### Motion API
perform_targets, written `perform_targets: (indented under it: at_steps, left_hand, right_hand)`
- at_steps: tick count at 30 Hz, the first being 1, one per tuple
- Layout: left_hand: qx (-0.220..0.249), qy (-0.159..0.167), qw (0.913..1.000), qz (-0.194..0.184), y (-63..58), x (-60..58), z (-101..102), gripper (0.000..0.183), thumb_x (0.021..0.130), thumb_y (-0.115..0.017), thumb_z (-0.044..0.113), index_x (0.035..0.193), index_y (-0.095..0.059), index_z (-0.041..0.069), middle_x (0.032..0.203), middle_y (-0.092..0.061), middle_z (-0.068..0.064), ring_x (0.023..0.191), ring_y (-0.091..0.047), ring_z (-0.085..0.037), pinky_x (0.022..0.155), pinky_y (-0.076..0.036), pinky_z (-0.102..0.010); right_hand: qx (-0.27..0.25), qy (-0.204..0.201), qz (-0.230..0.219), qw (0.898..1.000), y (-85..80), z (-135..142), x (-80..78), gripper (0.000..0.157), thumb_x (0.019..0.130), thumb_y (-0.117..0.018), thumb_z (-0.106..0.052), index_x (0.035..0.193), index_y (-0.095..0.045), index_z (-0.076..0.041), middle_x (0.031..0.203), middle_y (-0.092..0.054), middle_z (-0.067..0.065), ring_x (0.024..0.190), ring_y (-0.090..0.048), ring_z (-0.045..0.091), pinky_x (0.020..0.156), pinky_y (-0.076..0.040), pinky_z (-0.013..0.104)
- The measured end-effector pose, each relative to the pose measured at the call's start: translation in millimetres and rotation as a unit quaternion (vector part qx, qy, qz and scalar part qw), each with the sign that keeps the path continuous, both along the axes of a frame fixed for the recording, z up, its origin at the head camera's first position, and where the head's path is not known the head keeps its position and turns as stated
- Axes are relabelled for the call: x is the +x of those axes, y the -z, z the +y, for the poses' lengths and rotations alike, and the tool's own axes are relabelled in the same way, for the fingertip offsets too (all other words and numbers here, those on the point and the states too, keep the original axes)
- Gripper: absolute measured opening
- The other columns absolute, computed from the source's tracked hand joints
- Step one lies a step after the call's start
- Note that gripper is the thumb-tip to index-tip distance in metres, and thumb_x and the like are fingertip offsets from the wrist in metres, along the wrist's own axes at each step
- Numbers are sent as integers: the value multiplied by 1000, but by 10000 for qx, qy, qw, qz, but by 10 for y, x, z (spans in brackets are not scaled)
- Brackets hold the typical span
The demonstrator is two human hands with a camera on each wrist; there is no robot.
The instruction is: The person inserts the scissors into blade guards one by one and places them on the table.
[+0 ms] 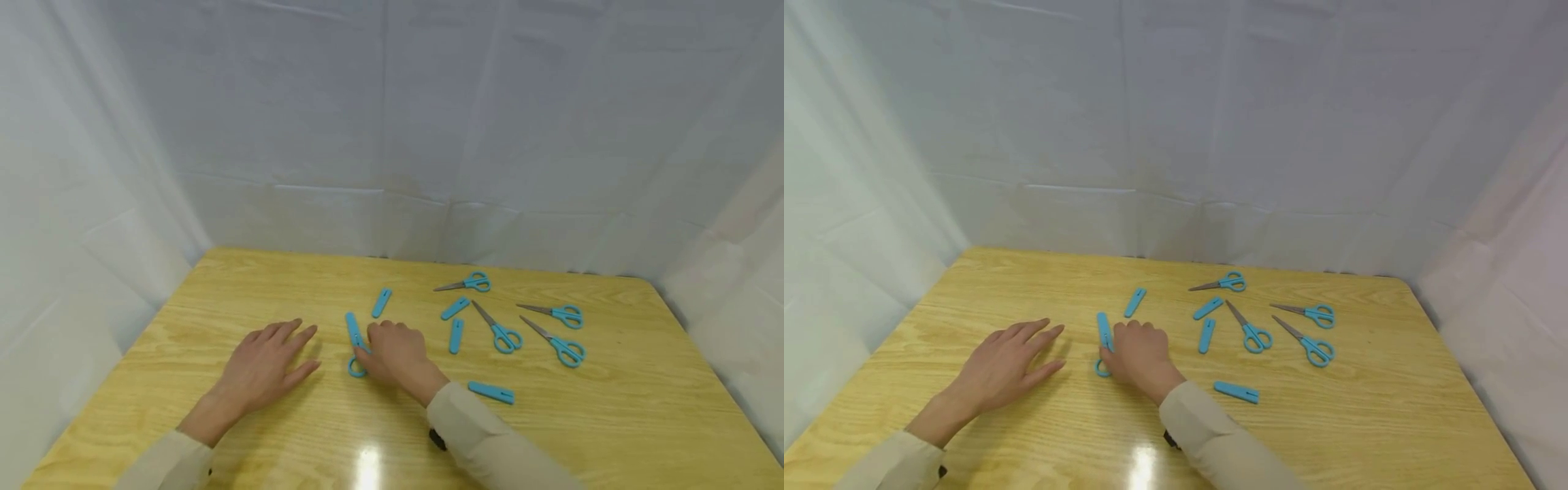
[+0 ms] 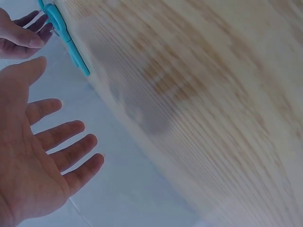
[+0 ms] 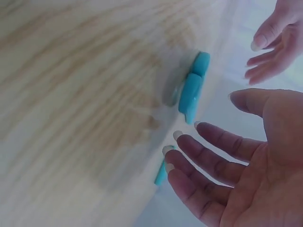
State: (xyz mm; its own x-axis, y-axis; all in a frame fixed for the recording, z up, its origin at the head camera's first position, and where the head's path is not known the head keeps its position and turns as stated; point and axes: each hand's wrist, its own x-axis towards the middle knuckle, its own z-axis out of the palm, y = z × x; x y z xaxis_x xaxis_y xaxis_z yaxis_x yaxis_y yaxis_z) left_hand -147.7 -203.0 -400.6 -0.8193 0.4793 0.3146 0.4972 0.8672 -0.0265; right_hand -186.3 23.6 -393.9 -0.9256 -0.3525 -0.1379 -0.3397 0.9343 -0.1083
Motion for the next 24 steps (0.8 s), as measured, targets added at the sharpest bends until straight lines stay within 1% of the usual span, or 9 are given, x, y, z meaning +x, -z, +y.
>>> perform_targets:
  at_steps: [4,7,10,14,17,20,24]
  left_hand:
    - [75,-37,10000,9,-4,3,14,54,89,-62,45,131,-58,10,128,-55,-18,111,-55,-36,85,-47,-55]
    - [140,-39,9999,10,-4,1,35,54,90,-62,44,131,-57,10,129,-55,-18,113,-54,-36,86,-46,-55]
    - [175,-33,9998,1,-9,-7,55,54,90,-63,44,132,-57,10,130,-54,-18,113,-53,-36,87,-46,-55]
    - [203,-30,9998,-58,-23,-19,80,56,90,-62,45,133,-56,10,131,-53,-18,114,-52,-36,88,-45,-55]
    - [245,-44,9996,-147,-40,-23,106,56,90,-60,46,134,-56,11,133,-52,-18,116,-51,-36,89,-44,-55]
    - [273,-36,9994,-218,-61,-30,147,57,91,-58,48,134,-55,12,135,-50,-18,119,-49,-36,91,-43,-56]
    - [250,58,9994,-252,-88,-53,220,57,92,-56,50,135,-54,13,137,-48,-18,121,-48,-37,93,-41,-56]
  right_hand:
    - [-239,-87,24,9997,-64,100,40,44,96,-46,-51,119,-62,-17,113,-61,1,98,-59,23,73,-51,39]
    - [-355,-222,36,9991,-107,217,49,45,96,-46,-49,127,-58,-19,126,-56,1,109,-56,24,79,-51,41]
    - [-421,-369,110,9984,-145,364,33,45,97,-47,-48,132,-55,-21,135,-51,2,118,-51,25,83,-51,43]
    - [-399,-599,367,9967,-198,592,10,49,97,-48,-48,136,-51,-19,142,-45,7,128,-43,29,94,-45,47]
    - [-279,-712,548,9956,-220,762,-6,53,97,-46,-50,139,-49,-18,146,-40,11,132,-37,31,103,-37,47]
    - [-212,-718,623,9952,-225,925,-20,55,97,-45,-51,143,-45,-19,150,-34,12,136,-31,33,106,-31,49]
    - [-247,-753,760,9940,-207,1142,-26,57,97,-45,-51,146,-41,-21,152,-28,13,139,-24,35,108,-26,54]
